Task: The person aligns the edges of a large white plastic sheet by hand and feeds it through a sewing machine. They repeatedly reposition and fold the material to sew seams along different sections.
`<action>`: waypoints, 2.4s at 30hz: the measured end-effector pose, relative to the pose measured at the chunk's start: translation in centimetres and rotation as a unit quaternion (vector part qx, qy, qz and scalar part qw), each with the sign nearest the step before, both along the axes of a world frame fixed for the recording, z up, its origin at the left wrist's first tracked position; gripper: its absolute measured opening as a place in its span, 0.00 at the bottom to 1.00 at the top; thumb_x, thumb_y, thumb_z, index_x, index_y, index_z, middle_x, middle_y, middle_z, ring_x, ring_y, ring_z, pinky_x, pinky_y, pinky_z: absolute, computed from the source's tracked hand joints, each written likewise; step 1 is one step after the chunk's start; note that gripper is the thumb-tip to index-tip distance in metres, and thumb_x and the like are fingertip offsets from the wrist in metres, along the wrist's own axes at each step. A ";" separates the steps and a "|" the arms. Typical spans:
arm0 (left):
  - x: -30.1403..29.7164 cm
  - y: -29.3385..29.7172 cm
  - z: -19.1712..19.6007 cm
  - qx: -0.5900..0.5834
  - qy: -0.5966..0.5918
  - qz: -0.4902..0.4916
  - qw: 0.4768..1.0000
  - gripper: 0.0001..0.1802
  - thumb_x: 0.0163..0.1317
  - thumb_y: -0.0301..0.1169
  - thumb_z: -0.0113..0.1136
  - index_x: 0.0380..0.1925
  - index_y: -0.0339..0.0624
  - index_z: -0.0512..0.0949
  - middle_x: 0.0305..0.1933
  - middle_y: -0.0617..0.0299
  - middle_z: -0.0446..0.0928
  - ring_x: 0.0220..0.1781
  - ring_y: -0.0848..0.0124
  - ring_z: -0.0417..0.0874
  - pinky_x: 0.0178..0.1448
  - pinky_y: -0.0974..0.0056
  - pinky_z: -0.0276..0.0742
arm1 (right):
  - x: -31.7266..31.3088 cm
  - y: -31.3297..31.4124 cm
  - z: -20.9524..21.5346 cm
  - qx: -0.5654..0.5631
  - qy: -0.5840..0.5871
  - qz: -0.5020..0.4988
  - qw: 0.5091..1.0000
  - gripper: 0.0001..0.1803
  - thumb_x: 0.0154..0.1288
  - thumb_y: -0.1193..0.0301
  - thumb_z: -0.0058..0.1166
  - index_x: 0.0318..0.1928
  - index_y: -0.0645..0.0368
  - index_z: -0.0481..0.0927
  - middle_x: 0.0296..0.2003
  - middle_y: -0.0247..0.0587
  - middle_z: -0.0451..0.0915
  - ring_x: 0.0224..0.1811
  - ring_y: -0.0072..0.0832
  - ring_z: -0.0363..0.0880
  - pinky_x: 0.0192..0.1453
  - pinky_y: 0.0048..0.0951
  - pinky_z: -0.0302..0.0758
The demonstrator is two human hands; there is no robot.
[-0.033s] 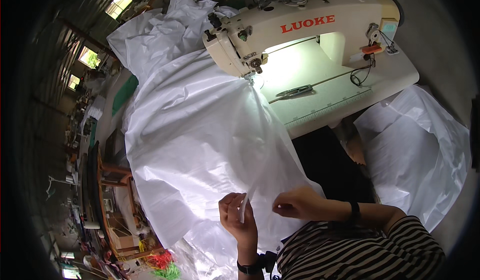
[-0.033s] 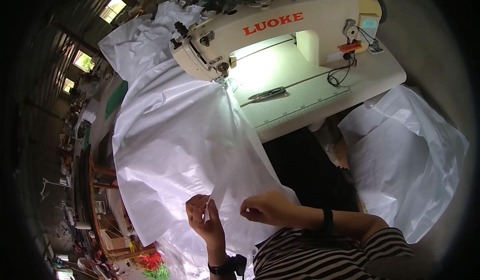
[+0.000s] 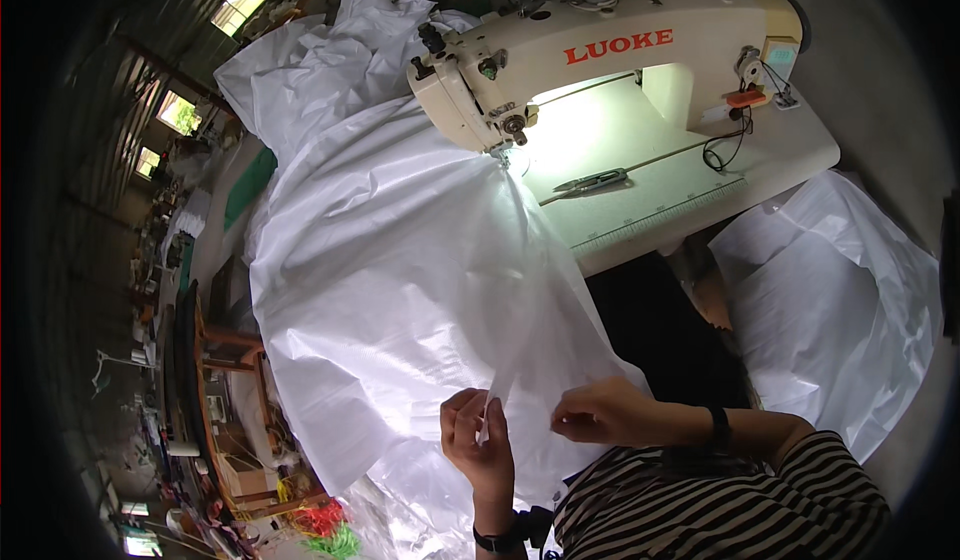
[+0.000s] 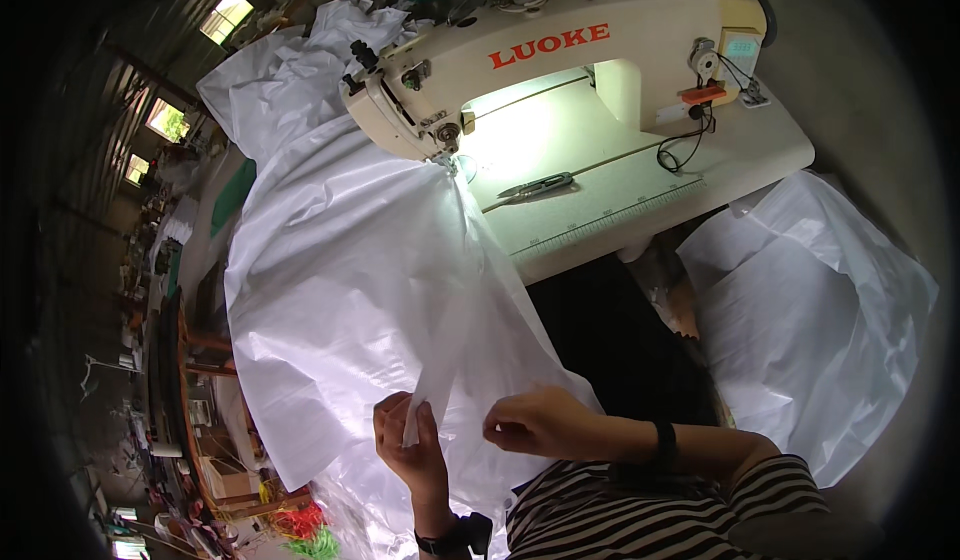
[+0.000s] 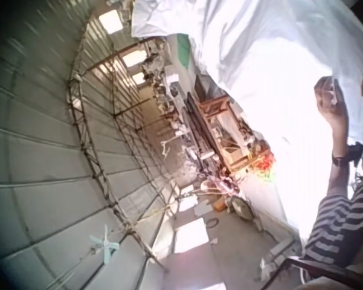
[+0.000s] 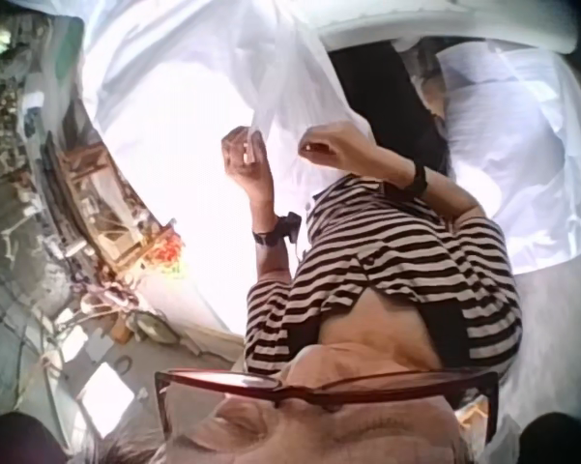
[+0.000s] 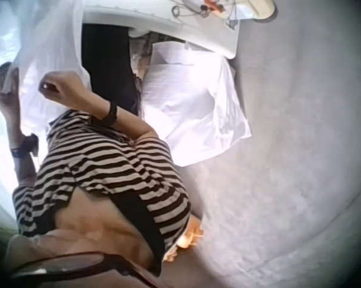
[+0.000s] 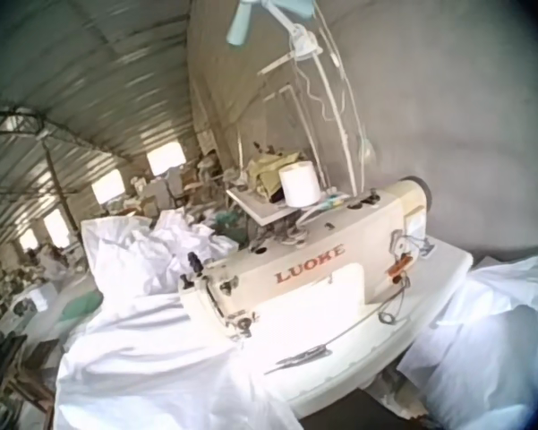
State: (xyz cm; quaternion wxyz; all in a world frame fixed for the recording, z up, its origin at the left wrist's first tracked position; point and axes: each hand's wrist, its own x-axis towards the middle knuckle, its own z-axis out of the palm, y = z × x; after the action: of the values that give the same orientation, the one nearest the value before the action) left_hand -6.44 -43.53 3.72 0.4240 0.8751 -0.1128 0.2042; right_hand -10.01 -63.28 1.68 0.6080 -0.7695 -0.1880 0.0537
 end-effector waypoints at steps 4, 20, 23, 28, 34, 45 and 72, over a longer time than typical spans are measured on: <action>-2.1 0.2 0.8 -0.031 0.220 -0.044 0.974 0.09 0.62 0.21 0.63 0.42 0.35 0.80 0.36 0.57 0.83 0.36 0.70 0.83 0.42 0.66 0.78 | -1.5 -1.6 1.1 0.101 0.003 -0.001 0.995 0.07 0.61 0.73 0.65 0.38 0.59 0.81 0.30 0.35 0.83 0.29 0.31 0.84 0.30 0.26 0.78; -3.5 -1.4 2.0 0.109 0.070 -0.180 0.975 0.08 0.57 0.19 0.64 0.37 0.39 0.81 0.32 0.57 0.82 0.32 0.62 0.84 0.37 0.62 0.80 | -2.6 2.7 -0.2 0.160 0.222 0.235 0.933 0.21 0.73 0.74 0.49 0.64 0.63 0.70 0.51 0.47 0.80 0.56 0.33 0.77 0.63 0.36 0.71; -3.2 -2.4 1.0 0.206 0.109 -0.277 0.932 0.10 0.56 0.20 0.63 0.38 0.42 0.80 0.33 0.59 0.81 0.36 0.61 0.84 0.38 0.60 0.80 | -4.5 3.2 -0.3 -0.016 0.197 0.405 0.893 0.19 0.67 0.69 0.58 0.55 0.64 0.74 0.48 0.46 0.80 0.54 0.30 0.78 0.62 0.35 0.70; -3.6 -2.8 -1.3 0.178 0.168 -0.214 0.946 0.06 0.59 0.23 0.63 0.36 0.41 0.78 0.33 0.57 0.81 0.35 0.59 0.84 0.37 0.58 0.80 | -5.2 -5.8 -1.9 -0.175 -0.038 -0.091 0.980 0.14 0.60 0.61 0.64 0.40 0.55 0.79 0.34 0.41 0.80 0.38 0.36 0.82 0.40 0.34 0.77; -4.7 -4.4 -1.5 0.145 0.098 -0.208 0.962 0.05 0.57 0.22 0.65 0.32 0.40 0.78 0.32 0.55 0.82 0.34 0.57 0.84 0.37 0.58 0.80 | -6.2 -5.2 -2.7 -0.253 -0.065 -0.040 0.964 0.11 0.63 0.63 0.62 0.31 0.55 0.76 0.26 0.37 0.79 0.24 0.38 0.81 0.28 0.36 0.78; -5.5 -4.4 0.2 -0.151 0.333 -0.218 0.905 0.06 0.56 0.16 0.60 0.34 0.32 0.78 0.33 0.52 0.81 0.33 0.57 0.85 0.39 0.61 0.80 | -5.9 -2.5 1.4 -0.196 -0.287 0.045 0.937 0.10 0.62 0.65 0.63 0.34 0.56 0.77 0.28 0.33 0.79 0.26 0.28 0.82 0.29 0.28 0.80; 1.5 -5.9 1.7 0.260 0.057 -0.287 0.920 0.20 0.54 0.25 0.59 0.49 0.38 0.76 0.36 0.56 0.76 0.24 0.59 0.82 0.28 0.60 0.79 | 15.5 -0.7 0.7 -0.603 -0.090 -0.183 0.771 0.32 0.58 0.72 0.56 0.65 0.68 0.70 0.21 0.30 0.81 0.21 0.27 0.81 0.21 0.30 0.75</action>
State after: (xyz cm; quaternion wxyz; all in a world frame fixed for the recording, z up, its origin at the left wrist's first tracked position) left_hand -4.90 -49.42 5.37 0.2274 0.8949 -0.3838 -0.0127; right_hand 5.49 -64.01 2.38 -0.0020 -0.9993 -0.0259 -0.0257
